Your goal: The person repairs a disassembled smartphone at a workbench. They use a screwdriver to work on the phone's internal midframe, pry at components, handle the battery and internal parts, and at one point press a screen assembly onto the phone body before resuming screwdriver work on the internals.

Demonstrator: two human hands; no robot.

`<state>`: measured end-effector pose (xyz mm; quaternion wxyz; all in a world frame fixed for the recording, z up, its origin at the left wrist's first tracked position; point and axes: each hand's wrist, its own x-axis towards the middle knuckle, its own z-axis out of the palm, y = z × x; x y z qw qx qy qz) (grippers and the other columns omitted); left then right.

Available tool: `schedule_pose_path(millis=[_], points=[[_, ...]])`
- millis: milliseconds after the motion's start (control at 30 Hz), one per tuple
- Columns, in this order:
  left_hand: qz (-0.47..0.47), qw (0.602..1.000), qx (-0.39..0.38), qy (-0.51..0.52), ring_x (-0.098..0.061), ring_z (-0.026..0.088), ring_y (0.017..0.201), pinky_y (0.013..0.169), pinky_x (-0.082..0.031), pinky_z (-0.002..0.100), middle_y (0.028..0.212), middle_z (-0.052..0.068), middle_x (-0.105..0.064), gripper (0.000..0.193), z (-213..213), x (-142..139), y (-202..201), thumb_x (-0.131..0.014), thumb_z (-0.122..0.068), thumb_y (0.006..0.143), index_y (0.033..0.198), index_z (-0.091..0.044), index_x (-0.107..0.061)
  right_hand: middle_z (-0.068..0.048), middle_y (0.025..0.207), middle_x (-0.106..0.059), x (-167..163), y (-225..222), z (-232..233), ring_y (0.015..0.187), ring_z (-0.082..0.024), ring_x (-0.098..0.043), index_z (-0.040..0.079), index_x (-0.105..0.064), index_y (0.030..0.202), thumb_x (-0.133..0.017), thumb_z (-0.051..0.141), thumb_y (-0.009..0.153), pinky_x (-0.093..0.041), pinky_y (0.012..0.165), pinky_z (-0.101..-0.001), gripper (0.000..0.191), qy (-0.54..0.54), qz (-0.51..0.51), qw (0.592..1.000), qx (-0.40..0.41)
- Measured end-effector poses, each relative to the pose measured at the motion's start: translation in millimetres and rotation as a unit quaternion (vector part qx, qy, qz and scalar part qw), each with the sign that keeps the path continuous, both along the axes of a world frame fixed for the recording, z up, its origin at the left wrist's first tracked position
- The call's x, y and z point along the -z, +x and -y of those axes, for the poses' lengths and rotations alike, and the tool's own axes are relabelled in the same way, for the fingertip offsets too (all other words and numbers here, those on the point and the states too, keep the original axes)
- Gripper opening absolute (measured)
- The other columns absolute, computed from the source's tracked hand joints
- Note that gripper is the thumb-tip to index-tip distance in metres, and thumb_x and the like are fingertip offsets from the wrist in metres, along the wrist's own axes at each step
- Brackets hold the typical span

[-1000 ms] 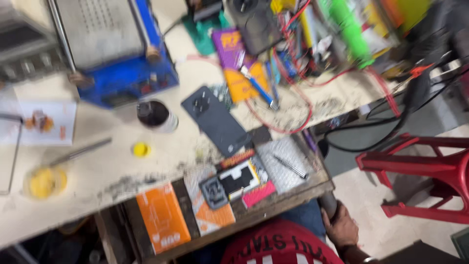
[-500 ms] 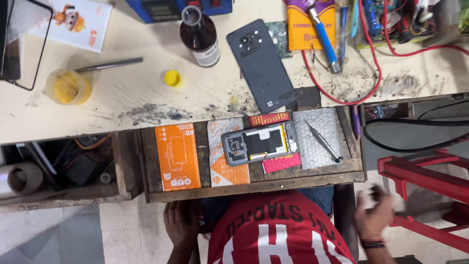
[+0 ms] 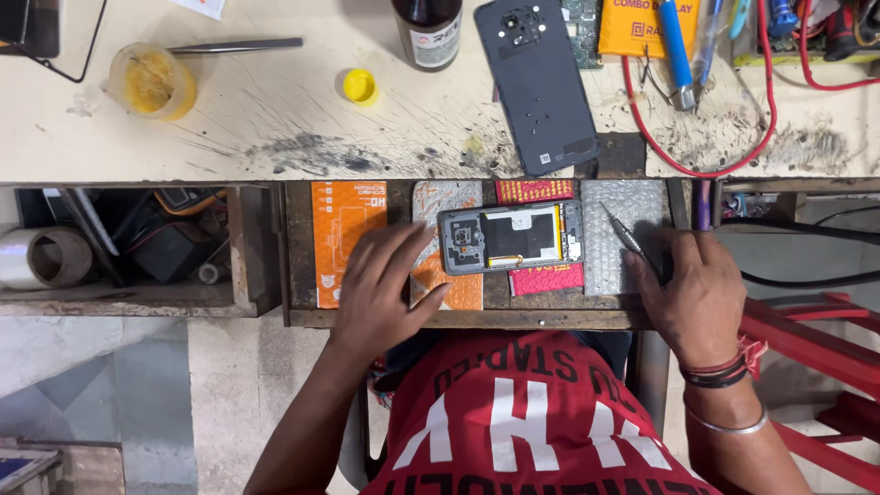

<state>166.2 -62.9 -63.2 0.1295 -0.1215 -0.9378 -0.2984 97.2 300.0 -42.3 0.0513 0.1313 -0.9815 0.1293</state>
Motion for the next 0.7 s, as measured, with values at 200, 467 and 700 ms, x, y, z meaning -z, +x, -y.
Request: schedule_pose_path(millis=[200, 467, 700], points=[[0.076, 0.997, 0.009, -0.011, -0.045, 0.034, 0.144, 0.123, -0.031, 0.052, 0.151, 0.018, -0.053, 0.093, -14.5, -3.6, -22.6, -0.086, -0.043, 0.077, 0.15, -0.002, -0.045, -0.016, 0.098, -0.065, 3.0, 1.1, -1.6, 0.09, -0.039, -0.064, 0.004, -0.067, 0.107, -0.076, 0.022, 0.099, -0.052, 0.082, -0.048, 0.021, 0.012, -0.005, 1.0, 0.01], [0.101, 0.995, -0.005, -0.001, -0.042, 0.033, 0.146, 0.122, -0.03, 0.052, 0.149, 0.016, -0.054, 0.094, -13.3, 1.2, -22.5, -0.087, -0.045, 0.075, 0.149, -0.004, -0.047, -0.009, 0.092, -0.073, -9.7, 18.7, -11.3, 0.076, -0.019, -0.067, 0.002, -0.072, 0.101, -0.087, 0.006, 0.1, -0.049, 0.068, -0.0277, 0.015, -0.205, 0.0, 0.978, 0.046], [0.116, 0.993, -0.013, 0.01, -0.042, 0.032, 0.145, 0.122, -0.03, 0.051, 0.15, 0.014, -0.055, 0.091, -13.6, 0.2, -22.8, -0.087, -0.043, 0.074, 0.148, -0.005, -0.049, -0.009, 0.097, -0.072, -7.8, 3.2, -0.3, 0.084, -0.013, -0.069, -0.002, -0.073, 0.101, -0.088, 0.003, 0.095, -0.052, 0.075, -0.0232, 0.017, -0.249, 0.007, 0.968, -0.002]])
